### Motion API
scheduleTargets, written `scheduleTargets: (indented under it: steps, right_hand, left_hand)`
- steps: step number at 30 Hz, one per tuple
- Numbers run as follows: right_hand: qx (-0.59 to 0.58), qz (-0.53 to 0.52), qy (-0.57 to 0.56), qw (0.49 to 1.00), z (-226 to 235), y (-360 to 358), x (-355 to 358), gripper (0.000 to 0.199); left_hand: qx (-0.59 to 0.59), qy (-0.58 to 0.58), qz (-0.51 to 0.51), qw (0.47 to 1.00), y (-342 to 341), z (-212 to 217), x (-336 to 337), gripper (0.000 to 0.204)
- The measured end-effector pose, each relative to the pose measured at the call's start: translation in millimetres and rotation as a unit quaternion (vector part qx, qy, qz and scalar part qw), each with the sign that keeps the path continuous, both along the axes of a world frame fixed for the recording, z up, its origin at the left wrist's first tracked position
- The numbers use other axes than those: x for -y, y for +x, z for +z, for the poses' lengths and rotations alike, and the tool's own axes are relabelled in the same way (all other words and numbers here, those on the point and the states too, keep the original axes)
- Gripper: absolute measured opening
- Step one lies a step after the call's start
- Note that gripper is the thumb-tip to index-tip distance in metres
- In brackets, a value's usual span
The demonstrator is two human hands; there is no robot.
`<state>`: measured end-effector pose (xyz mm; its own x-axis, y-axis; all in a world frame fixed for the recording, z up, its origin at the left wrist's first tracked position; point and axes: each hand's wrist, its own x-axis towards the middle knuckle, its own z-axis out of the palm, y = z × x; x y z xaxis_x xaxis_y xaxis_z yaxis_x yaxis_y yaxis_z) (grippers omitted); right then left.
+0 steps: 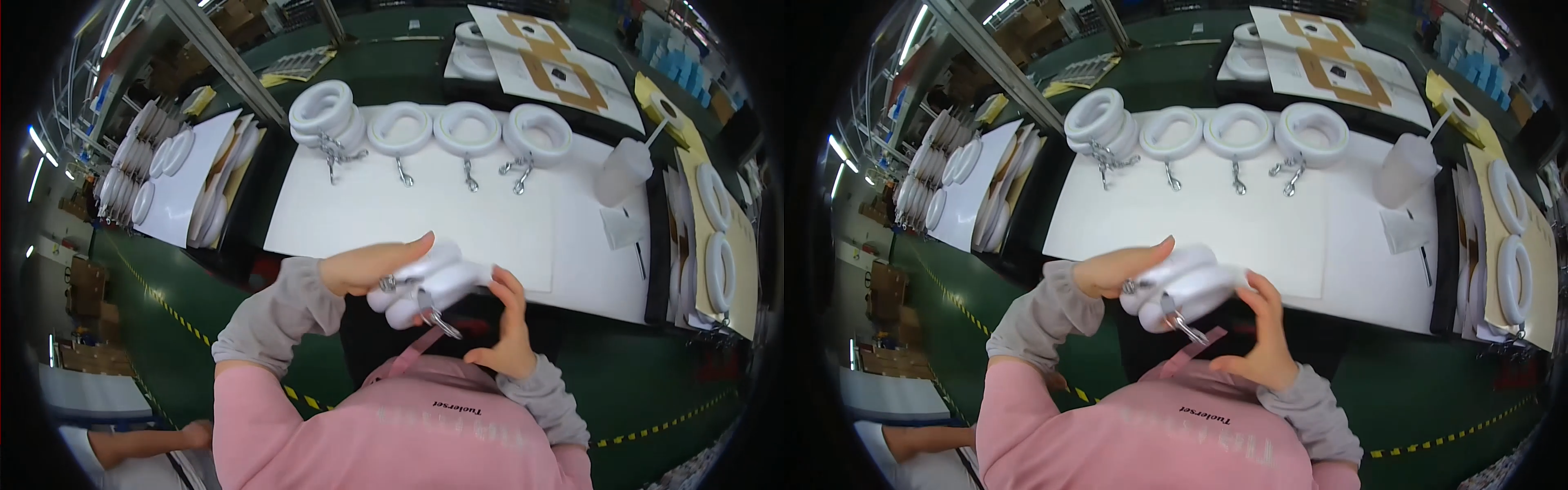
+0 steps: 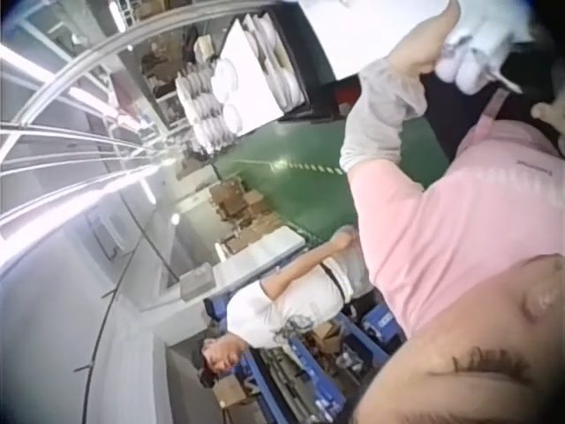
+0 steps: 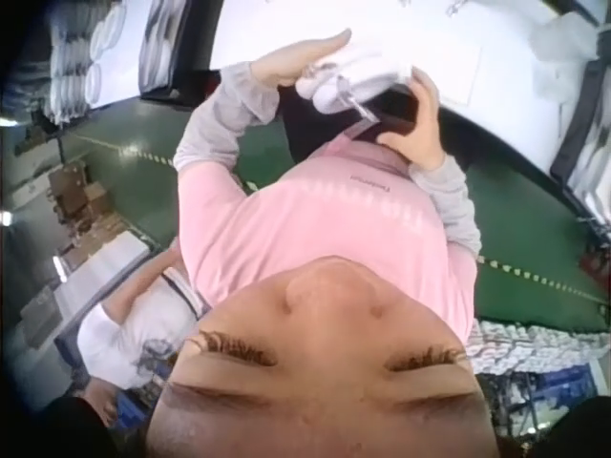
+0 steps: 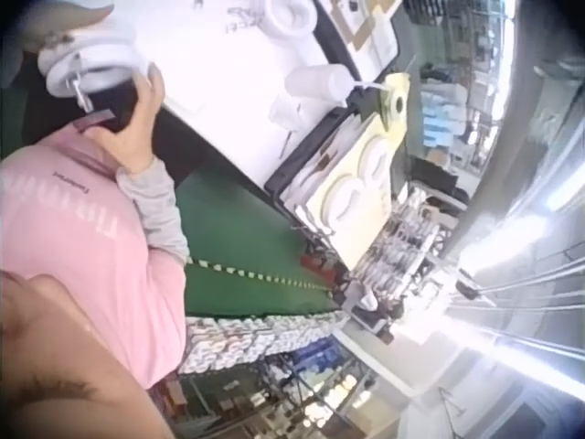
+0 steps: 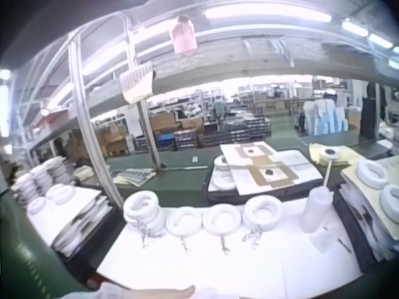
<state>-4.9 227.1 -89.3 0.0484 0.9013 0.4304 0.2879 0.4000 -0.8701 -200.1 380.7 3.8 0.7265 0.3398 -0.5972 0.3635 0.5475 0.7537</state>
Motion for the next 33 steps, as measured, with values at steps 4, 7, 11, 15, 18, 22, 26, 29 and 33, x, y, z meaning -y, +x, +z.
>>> scheduleTargets:
  steps: [4, 7, 11, 15, 18, 22, 26, 29, 33]
  right_hand:
    - [-0.142, -0.040, -0.137, 0.980, -26.4, 29.6, 34.3, 0.046]
    - [-0.097, -0.085, -0.145, 0.981, -34.0, 34.9, 56.3, 0.027]
    - [-0.053, -0.111, -0.175, 0.977, -30.2, 35.2, 69.7, 0.011]
    - [-0.067, -0.105, -0.235, 0.964, -33.7, 36.7, 81.4, 0.011]
    - [-0.050, -0.051, -0.305, 0.950, -48.3, 40.0, 89.2, 0.013]
    - [0.055, 0.077, -0.351, 0.932, -62.2, 42.3, 97.3, 0.010]
    - [-0.010, 0.102, -0.451, 0.886, -63.7, 44.9, 114.2, 0.013]
    - [-0.001, 0.149, -0.452, 0.880, -72.0, 54.0, 128.2, 0.016]
    - [-0.012, 0.186, -0.456, 0.870, -91.9, 61.5, 138.3, 0.018]
  left_hand:
    - [-0.043, 0.279, -0.033, 0.959, 2.2, 22.4, -63.5, 0.048]
    - [-0.103, 0.574, -0.072, 0.809, 23.2, 20.4, -114.3, 0.043]
    - [-0.217, 0.684, -0.130, 0.684, 35.1, -24.8, -205.4, 0.047]
    - [-0.300, 0.657, -0.195, 0.664, 46.0, -21.7, -233.2, 0.045]
    - [-0.304, 0.668, -0.229, 0.639, 44.0, -16.6, -234.6, 0.046]
    - [-0.025, 0.870, -0.081, 0.486, 30.9, -15.7, -169.8, 0.033]
    - [0.115, 0.482, -0.384, 0.779, -9.1, -48.8, -18.4, 0.015]
    - [-0.014, 0.321, -0.510, 0.798, -73.0, -131.3, 45.5, 0.020]
    - [0.059, 0.279, -0.309, 0.907, -118.2, -164.5, 76.6, 0.033]
